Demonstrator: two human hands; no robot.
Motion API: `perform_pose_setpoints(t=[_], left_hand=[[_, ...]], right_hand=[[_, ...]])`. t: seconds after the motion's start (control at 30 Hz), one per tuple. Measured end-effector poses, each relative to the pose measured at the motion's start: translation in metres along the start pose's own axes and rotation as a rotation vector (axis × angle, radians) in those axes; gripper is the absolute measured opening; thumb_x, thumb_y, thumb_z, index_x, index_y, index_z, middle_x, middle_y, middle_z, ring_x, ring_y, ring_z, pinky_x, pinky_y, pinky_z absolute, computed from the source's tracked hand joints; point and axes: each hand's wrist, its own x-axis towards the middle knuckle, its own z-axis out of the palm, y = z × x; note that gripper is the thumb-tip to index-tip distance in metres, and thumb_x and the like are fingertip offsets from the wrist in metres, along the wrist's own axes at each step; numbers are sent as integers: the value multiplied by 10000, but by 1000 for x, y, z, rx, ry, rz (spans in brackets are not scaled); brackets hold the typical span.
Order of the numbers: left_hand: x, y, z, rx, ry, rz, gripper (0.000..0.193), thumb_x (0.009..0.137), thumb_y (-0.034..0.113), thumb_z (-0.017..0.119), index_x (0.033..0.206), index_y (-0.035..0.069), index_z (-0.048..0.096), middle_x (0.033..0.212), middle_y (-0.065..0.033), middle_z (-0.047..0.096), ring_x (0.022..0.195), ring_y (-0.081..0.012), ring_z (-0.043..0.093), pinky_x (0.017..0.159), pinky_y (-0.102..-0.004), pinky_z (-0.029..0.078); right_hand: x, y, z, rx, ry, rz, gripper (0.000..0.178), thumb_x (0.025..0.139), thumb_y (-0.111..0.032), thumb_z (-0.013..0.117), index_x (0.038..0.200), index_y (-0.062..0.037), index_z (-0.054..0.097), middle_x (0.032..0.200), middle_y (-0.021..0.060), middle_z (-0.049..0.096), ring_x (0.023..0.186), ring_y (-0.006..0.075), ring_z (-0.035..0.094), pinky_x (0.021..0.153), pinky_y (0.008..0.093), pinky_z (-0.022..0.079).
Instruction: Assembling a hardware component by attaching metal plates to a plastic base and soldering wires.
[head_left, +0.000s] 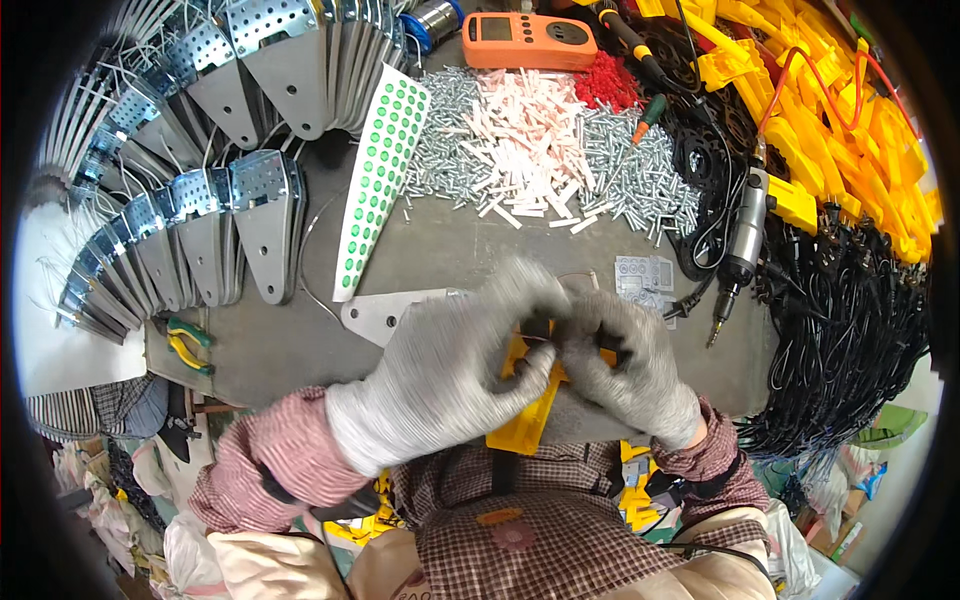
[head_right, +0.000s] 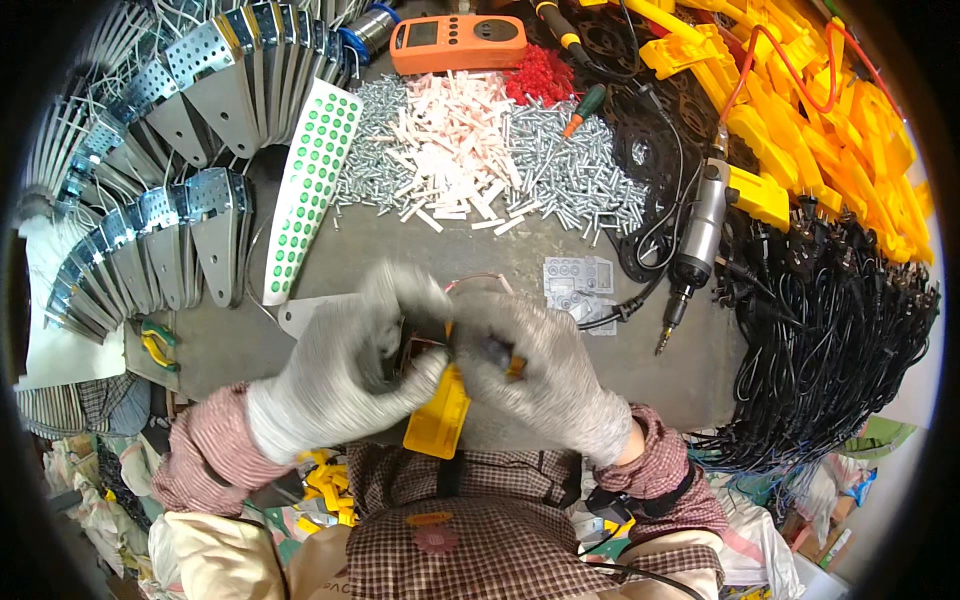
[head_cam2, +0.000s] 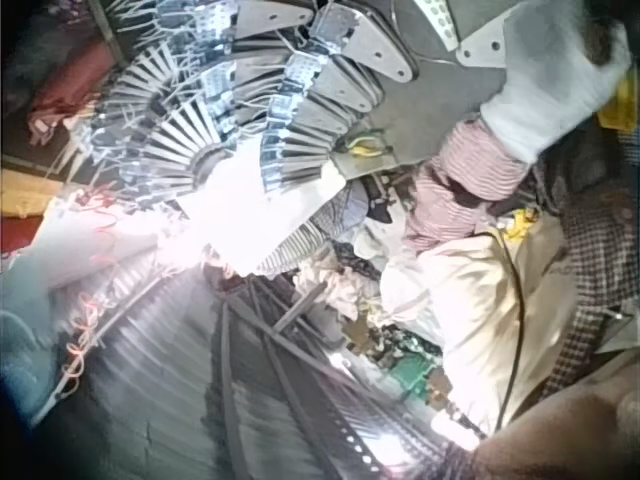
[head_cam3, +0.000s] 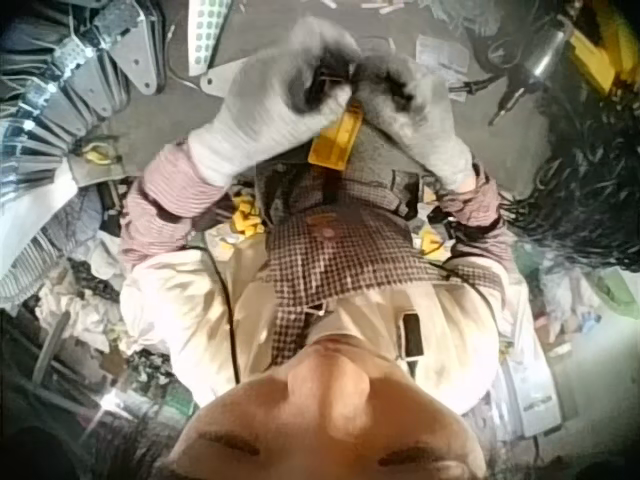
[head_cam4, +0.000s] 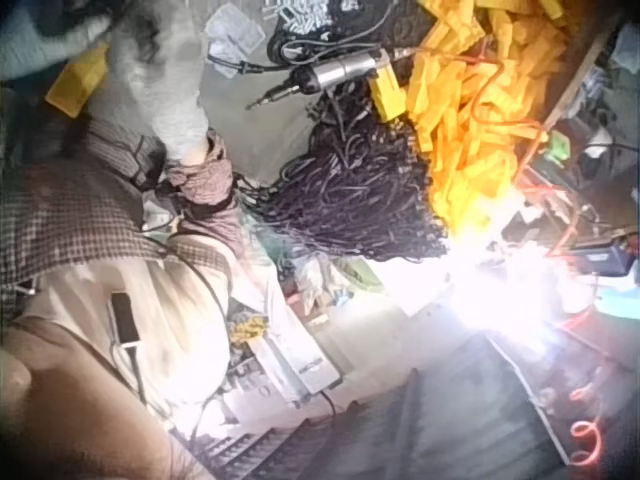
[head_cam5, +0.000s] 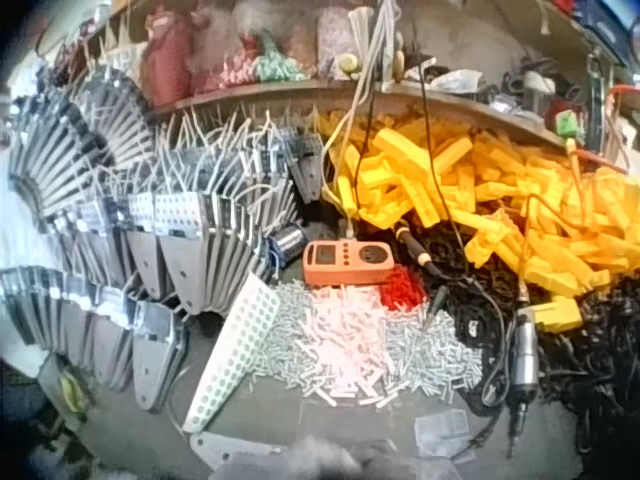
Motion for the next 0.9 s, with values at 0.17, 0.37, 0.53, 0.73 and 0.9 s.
perform_pose_setpoints(t=[0.17, 0.37, 0.53, 0.73, 0.9], left_hand=[[-3, 3, 11, -111, 77, -87, 282, 844, 45, 688, 1123, 37, 653, 841, -40, 619, 809, -222, 663, 811, -318, 554], [-16, -8, 20, 654, 44, 410, 296, 860, 17, 678, 1152, 13, 631, 1007, -65, 684, 890, -221, 702, 819, -347, 565], [-11, -13, 35, 133, 296, 220, 492, 804, -124, 701, 1254, 27, 569, 1051, -140, 694, 950, -241, 714, 792, -337, 587], [-9, -4, 21, 670, 65, 376, 340, 789, -21, 689, 1120, 50, 662, 945, -104, 692, 831, -283, 701, 719, -361, 570], [1, -6, 21, 339, 215, 162, 371, 815, -5, 646, 1178, 68, 620, 940, -89, 696, 790, -266, 700, 699, -370, 574]], right_hand=[[-4, 6, 6, 130, 100, -64, 369, 816, -19, 683, 1182, -50, 651, 994, 116, 698, 727, 141, 629, 666, 279, 527], [5, -9, -2, -34, 7, 74, 359, 782, -10, 669, 1139, -34, 650, 970, 161, 686, 794, 321, 702, 703, 375, 565], [-4, -21, 3, -111, 167, -82, 337, 803, -42, 696, 1135, -25, 644, 956, 162, 683, 870, 361, 701, 734, 408, 568], [8, -17, -8, -186, 4, -82, 333, 766, -126, 748, 1077, -37, 669, 995, 176, 689, 889, 396, 678, 746, 449, 557], [10, -14, -8, -296, 1, -105, 303, 801, -143, 727, 1084, -61, 656, 986, 158, 680, 906, 385, 675, 761, 441, 550]])
